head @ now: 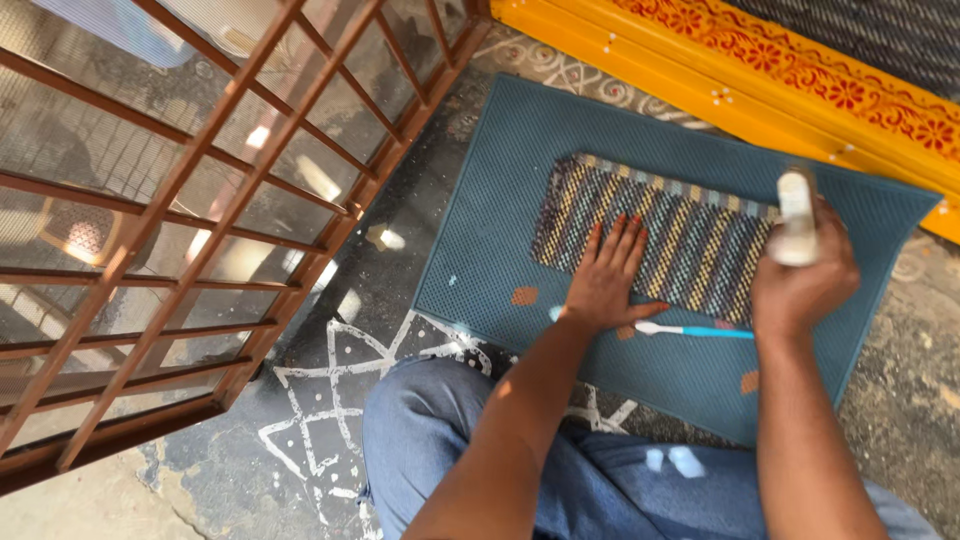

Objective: The person cleans a small patterned rug by hand using a toothbrush and a larger brush, scrubbing the surface and applying a cleaning agent.

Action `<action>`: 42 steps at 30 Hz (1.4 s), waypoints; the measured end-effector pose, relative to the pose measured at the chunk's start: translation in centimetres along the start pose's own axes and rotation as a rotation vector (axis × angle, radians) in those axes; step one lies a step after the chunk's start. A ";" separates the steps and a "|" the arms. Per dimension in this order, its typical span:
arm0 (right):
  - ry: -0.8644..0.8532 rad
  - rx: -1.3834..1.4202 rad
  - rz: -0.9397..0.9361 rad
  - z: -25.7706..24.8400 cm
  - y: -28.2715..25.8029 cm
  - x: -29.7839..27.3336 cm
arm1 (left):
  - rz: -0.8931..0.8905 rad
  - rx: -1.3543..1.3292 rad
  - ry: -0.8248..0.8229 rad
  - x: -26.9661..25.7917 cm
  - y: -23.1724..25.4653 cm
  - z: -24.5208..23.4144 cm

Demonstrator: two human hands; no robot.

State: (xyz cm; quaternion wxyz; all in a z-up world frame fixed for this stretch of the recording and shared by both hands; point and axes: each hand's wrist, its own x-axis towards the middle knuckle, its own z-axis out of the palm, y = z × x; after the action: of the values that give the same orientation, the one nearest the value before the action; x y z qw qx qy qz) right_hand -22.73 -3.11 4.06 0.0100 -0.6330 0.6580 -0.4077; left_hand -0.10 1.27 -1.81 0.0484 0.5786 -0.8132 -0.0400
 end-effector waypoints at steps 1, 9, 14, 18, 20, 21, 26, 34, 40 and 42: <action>-0.038 -0.072 -0.029 0.0 -1.0 0.6 | -0.004 -0.018 0.005 0.1 -0.2 0.2; -0.360 0.433 0.017 6.3 -9.4 -2.5 | 0.014 -0.175 -0.127 -0.3 -0.5 1.7; -0.496 0.900 0.432 11.6 -10.5 0.0 | 0.025 -0.234 0.211 -0.3 -0.3 2.1; -0.199 0.279 -0.115 10.6 -10.4 1.6 | 0.031 -0.167 0.336 -0.4 -0.4 1.7; -0.023 0.182 -0.377 9.1 -10.5 1.8 | 0.029 -0.152 0.214 -0.5 -0.6 2.4; -0.123 0.150 -0.286 9.0 -11.1 1.2 | 0.030 -0.146 0.153 -0.5 -0.5 3.1; -0.593 -0.001 -0.170 9.2 -15.1 -2.2 | 0.054 -0.624 0.270 -1.2 -0.6 8.7; -0.757 0.455 0.092 9.9 -13.3 -1.7 | 0.045 -0.343 0.188 -0.8 -0.3 7.9; -0.206 0.173 -0.338 9.2 -12.7 0.1 | 0.053 -0.418 0.347 -1.0 -0.7 4.2; -0.279 0.044 -0.318 8.7 -13.7 0.9 | 0.032 -0.410 0.229 -0.7 -0.6 5.5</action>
State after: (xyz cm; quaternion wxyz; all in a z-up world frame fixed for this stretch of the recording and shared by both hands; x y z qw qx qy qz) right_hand -6.97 -6.60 6.21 0.0503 -0.7787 0.5331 -0.3271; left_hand -0.03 1.77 -7.32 0.2574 0.5443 -0.7865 -0.1377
